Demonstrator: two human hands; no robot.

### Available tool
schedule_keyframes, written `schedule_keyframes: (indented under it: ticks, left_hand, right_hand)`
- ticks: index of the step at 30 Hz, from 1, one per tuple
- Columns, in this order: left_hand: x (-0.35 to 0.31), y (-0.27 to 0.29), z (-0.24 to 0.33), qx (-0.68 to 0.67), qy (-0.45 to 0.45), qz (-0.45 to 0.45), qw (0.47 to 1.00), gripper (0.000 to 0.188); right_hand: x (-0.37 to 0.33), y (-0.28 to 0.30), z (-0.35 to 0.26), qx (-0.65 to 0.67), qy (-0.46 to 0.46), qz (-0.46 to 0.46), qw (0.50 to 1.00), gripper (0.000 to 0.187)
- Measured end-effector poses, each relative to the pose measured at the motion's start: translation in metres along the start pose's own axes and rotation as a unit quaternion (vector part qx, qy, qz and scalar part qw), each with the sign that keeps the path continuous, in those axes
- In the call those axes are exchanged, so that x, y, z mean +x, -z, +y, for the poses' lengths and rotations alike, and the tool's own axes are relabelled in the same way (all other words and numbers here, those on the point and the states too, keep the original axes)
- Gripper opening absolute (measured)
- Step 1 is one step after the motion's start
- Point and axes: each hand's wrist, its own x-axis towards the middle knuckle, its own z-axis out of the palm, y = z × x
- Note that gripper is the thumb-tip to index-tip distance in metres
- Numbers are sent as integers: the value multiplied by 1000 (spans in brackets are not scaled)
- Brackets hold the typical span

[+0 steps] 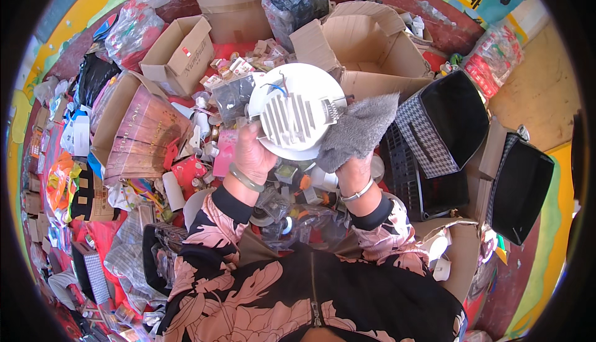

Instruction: The person wipes a white ceiling light fixture with a gray cloth, cleaning the exterior and interior surfaces. They then place the fixture into a cardboard box and pick up another similar fixture to continue wiping it.

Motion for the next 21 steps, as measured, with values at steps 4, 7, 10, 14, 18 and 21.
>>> schedule_keyframes:
  ticks: [4, 7, 10, 14, 18, 21]
  left_hand:
    - [3, 9, -3, 18, 1, 7, 1000, 59]
    - [4, 2, 2, 48, -44, 12, 998, 59]
    - [4, -5, 13, 60, -73, 43, 995, 63]
    - [2, -4, 31, 46, -88, 33, 995, 64]
    - [3, 12, 30, 46, -45, 4, 998, 61]
    - [1, 20, 26, 67, -31, 8, 997, 56]
  right_hand:
    - [3, -16, -1, -135, 78, -1, 988, 36]
    - [11, -26, -10, -256, 87, -6, 963, 33]
    - [27, -18, -36, -220, -17, -28, 975, 36]
    - [31, -34, -70, -24, -144, -35, 989, 39]
    - [42, -7, -55, -567, 68, -88, 816, 18]
    - [41, 4, -53, -772, 141, -97, 612, 18]
